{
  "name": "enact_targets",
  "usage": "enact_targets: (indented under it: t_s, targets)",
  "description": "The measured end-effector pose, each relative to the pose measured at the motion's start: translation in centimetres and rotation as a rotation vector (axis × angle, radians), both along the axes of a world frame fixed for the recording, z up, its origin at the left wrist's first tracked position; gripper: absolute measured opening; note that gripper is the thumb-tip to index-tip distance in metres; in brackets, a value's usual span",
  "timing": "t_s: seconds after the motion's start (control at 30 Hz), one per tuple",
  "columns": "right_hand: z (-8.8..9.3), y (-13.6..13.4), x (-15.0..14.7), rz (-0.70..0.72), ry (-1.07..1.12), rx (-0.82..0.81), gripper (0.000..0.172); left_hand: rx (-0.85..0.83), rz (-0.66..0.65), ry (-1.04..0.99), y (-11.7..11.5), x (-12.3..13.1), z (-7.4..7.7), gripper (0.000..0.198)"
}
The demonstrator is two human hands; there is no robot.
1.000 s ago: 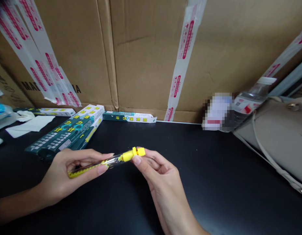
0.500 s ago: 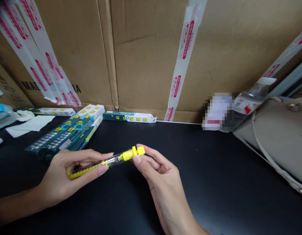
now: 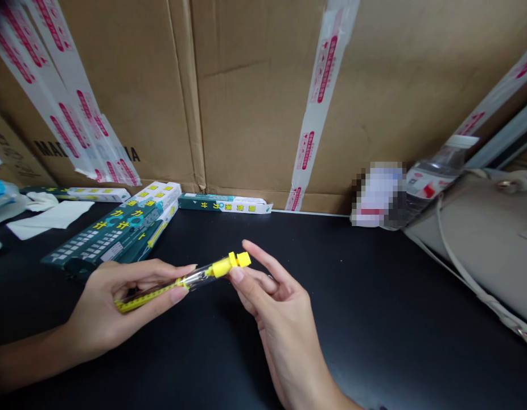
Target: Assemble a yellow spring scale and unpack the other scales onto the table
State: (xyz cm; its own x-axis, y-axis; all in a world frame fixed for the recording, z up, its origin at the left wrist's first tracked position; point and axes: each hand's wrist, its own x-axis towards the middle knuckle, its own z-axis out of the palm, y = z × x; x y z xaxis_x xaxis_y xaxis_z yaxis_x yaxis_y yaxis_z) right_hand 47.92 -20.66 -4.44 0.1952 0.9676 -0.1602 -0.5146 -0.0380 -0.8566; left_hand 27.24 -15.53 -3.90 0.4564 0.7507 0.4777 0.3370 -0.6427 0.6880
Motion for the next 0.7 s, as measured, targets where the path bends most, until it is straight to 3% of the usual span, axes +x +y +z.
enact_targets:
  t_s: [0.3,0.4,0.57,0.7]
  targets:
    - [0.07,-0.12,-0.02,0.035,-0.054,0.028,0.021,0.002,-0.013,-0.008,0.01,-0.01,0.05,0.018]
    - [0.04,0.03,0.01,0.031,-0.037,0.027,0.024,-0.003,-0.012,-0.015,-0.01,0.01,0.05,0.017]
    - [0.03,0.21,0.07,0.013,-0.027,0.017,0.047,-0.007,-0.011,-0.018,0.00,0.04,0.01,0.018]
    - [0.15,0.03,0.03,0.025,-0.070,0.039,0.032,-0.020,-0.021,-0.034,0.04,0.03,-0.01,0.018]
